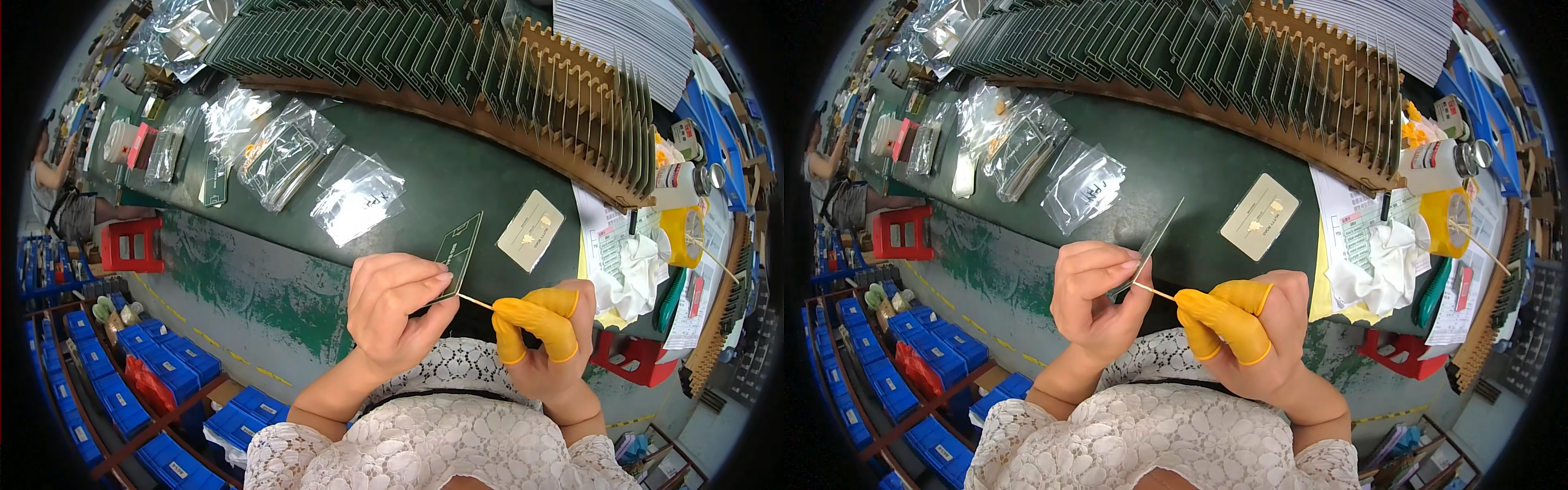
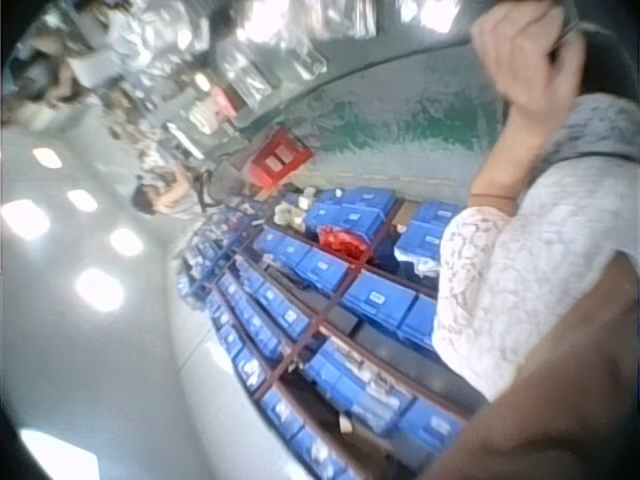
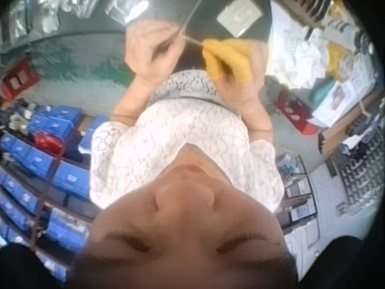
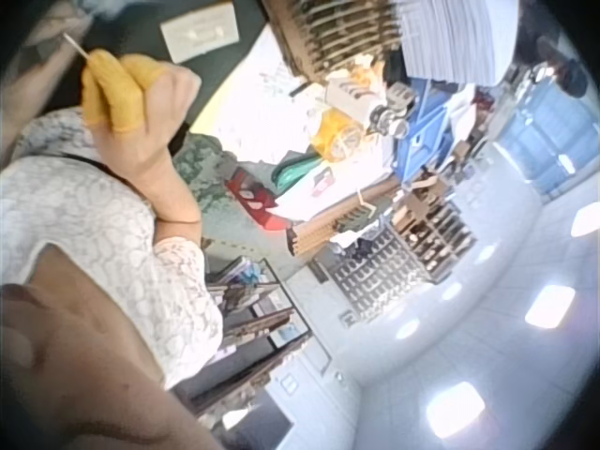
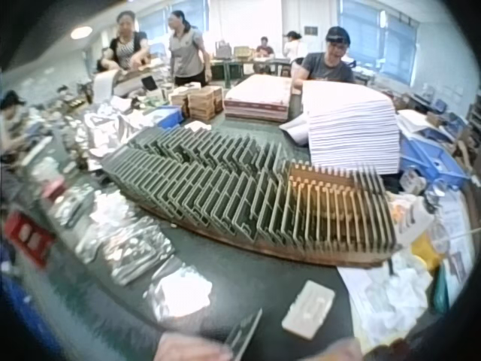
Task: The person applies a substance from a small container onto a rectangular card using a wooden stick. They then use the stick to spread the substance evenly across the card's surface. The person repeats this process on a second card, carefully manipulating the stick to cover the area.
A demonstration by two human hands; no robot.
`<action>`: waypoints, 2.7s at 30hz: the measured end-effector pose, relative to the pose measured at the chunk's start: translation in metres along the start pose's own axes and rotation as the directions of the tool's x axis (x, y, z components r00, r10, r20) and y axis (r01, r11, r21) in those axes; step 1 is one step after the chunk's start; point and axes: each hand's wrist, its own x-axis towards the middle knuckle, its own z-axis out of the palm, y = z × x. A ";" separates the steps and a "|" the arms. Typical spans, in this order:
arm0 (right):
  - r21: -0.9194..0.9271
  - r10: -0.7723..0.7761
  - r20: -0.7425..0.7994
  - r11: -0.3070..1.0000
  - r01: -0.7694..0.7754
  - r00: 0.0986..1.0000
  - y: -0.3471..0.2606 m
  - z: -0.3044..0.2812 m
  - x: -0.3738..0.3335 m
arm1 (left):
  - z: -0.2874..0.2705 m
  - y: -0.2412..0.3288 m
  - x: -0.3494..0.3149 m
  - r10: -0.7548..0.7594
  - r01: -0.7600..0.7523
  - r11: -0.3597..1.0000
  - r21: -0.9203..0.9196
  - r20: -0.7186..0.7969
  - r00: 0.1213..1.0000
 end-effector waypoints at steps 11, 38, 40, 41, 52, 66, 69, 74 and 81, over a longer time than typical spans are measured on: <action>0.008 -0.018 -0.003 1.000 0.018 1.000 0.000 0.003 0.000 | 0.000 -0.001 0.000 -0.001 0.001 1.000 -0.013 0.009 1.000; 0.004 0.029 -0.029 1.000 -0.029 0.999 0.002 0.004 0.007 | 0.003 0.003 0.004 0.017 -0.015 0.995 0.094 -0.020 1.000; 0.008 0.041 -0.037 0.999 -0.041 0.998 0.003 0.005 0.006 | 0.003 0.002 0.004 0.019 -0.018 0.995 0.095 -0.017 1.000; 0.010 0.047 -0.041 0.999 -0.047 0.998 0.004 0.005 0.006 | 0.002 0.002 0.004 0.019 -0.018 0.995 0.094 -0.015 1.000; 0.014 0.034 -0.018 0.999 -0.034 0.999 0.003 0.002 0.006 | 0.001 0.002 0.003 0.030 -0.029 0.995 0.096 -0.007 1.000; 0.013 0.040 -0.022 0.999 -0.040 0.999 0.002 0.002 0.005 | -0.001 0.002 0.002 0.023 -0.023 0.995 0.101 0.003 1.000; 0.011 0.036 -0.019 0.999 -0.036 0.999 0.002 0.002 0.005 | -0.001 0.002 0.002 0.025 -0.025 0.994 0.104 0.004 1.000; 0.007 0.035 -0.001 0.999 -0.035 0.999 0.002 0.002 0.004 | -0.001 0.002 0.002 0.026 -0.027 0.994 0.106 0.011 1.000; -0.004 0.037 -0.011 0.999 -0.037 0.999 0.001 0.002 0.003 | -0.001 0.002 0.002 0.035 -0.037 0.993 0.113 0.018 0.999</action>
